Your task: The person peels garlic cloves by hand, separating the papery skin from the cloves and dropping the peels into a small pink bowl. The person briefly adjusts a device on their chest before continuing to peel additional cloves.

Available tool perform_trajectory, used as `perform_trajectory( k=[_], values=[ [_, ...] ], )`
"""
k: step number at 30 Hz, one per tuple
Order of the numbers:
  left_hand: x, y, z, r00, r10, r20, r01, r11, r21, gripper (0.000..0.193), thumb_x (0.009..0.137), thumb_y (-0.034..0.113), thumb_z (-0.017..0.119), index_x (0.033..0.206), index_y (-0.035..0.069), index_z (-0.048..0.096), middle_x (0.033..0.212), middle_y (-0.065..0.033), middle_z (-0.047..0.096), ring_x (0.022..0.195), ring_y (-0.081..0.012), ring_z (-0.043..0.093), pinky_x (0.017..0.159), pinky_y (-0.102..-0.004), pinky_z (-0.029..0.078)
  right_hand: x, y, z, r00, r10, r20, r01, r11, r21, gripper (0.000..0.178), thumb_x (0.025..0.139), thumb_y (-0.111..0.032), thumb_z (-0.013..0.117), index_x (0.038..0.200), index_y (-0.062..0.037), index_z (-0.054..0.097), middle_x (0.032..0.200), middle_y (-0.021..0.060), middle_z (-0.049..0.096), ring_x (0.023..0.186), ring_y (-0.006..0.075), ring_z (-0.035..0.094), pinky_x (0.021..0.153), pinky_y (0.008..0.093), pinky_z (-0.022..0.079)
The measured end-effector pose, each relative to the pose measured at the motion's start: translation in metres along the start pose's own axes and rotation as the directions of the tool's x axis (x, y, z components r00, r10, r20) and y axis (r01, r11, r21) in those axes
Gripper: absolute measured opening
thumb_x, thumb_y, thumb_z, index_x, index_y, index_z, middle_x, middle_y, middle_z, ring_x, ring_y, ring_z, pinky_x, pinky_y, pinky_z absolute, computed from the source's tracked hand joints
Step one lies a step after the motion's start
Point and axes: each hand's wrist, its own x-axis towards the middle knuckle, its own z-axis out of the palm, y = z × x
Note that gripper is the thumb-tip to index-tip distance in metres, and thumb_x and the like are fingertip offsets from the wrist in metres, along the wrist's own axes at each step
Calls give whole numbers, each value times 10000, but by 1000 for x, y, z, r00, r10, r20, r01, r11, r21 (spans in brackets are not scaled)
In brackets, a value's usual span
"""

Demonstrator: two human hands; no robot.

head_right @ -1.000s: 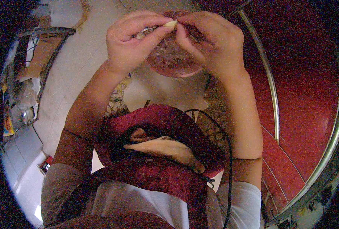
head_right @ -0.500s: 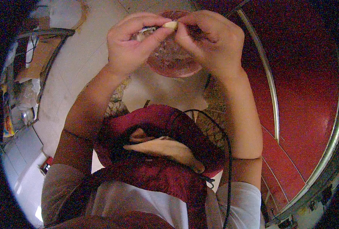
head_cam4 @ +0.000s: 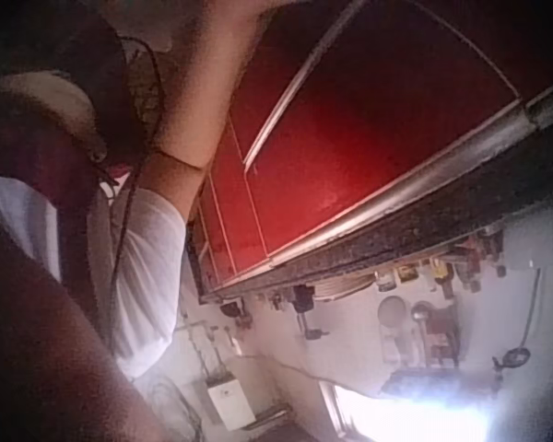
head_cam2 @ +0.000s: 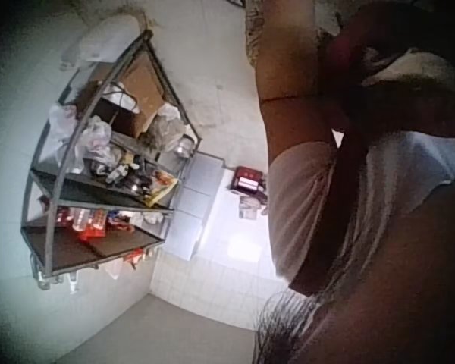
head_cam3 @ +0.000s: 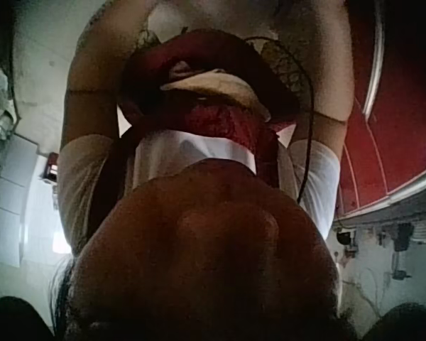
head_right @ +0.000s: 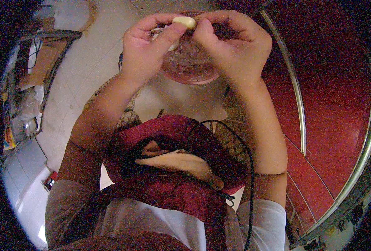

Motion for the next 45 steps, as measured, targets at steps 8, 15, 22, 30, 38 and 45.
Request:
perform_trajectory(
  k=[8, 15, 22, 30, 38, 45],
  values=[
    [0, -6, -1, 998, -64, 7, 64, 976, -207, 223, 968, 136, 731, 1167, 39, 703, 1076, -53, 746, 972, -119, 688, 853, -287, 582, 2, -3, 1, 997, 81, -5, -81, 996, 38, 93, 833, -81, 772, 880, -1, 770, 824, 32, 759, 741, 83, 684, 709, 237, 560],
    [5, -30, -13, 994, -98, -57, 83, 972, -220, 212, 994, 135, 694, 1183, 40, 692, 1058, -56, 749, 946, -126, 694, 834, -295, 583, 6, 5, -7, 974, 173, 144, -180, 983, 33, 91, 928, -51, 706, 966, 29, 726, 872, 27, 726, 771, 76, 658, 728, 219, 539],
    [8, -22, -15, 996, -46, -72, 52, 994, 97, 196, 963, 119, 729, 1141, 39, 727, 1058, -52, 751, 965, -132, 696, 865, -281, 566, 13, 20, -11, 956, 247, 159, -238, 969, -73, 127, 885, -120, 751, 911, 4, 745, 801, 45, 738, 721, 95, 683, 674, 248, 549],
    [10, -19, -16, 962, 272, 18, -269, 934, 235, 160, 917, 41, 753, 1076, 28, 754, 1071, -71, 755, 1007, -155, 694, 923, -302, 545, 12, 30, -11, 946, 269, 180, -234, 953, -192, 176, 828, -193, 807, 881, -27, 777, 760, 42, 750, 685, 98, 683, 645, 270, 551],
    [9, -17, -8, 955, 288, -71, -271, 944, 187, 137, 958, 142, 701, 1004, 25, 755, 1001, -89, 733, 939, -155, 686, 824, -288, 525, 13, 32, -12, 950, 263, 171, -223, 949, -223, 192, 807, -201, 824, 877, -28, 774, 762, 32, 744, 661, 98, 652, 622, 277, 531],
    [11, -7, -21, 856, 484, 180, -514, 769, 379, 142, 931, 129, 722, 1018, 21, 748, 1005, -98, 735, 931, -174, 689, 815, -292, 530, 14, 34, -24, 929, 255, 266, -185, 947, -264, 97, 924, -52, 695, 974, 20, 738, 963, 56, 754, 877, 107, 694, 803, 257, 555]
  ],
)
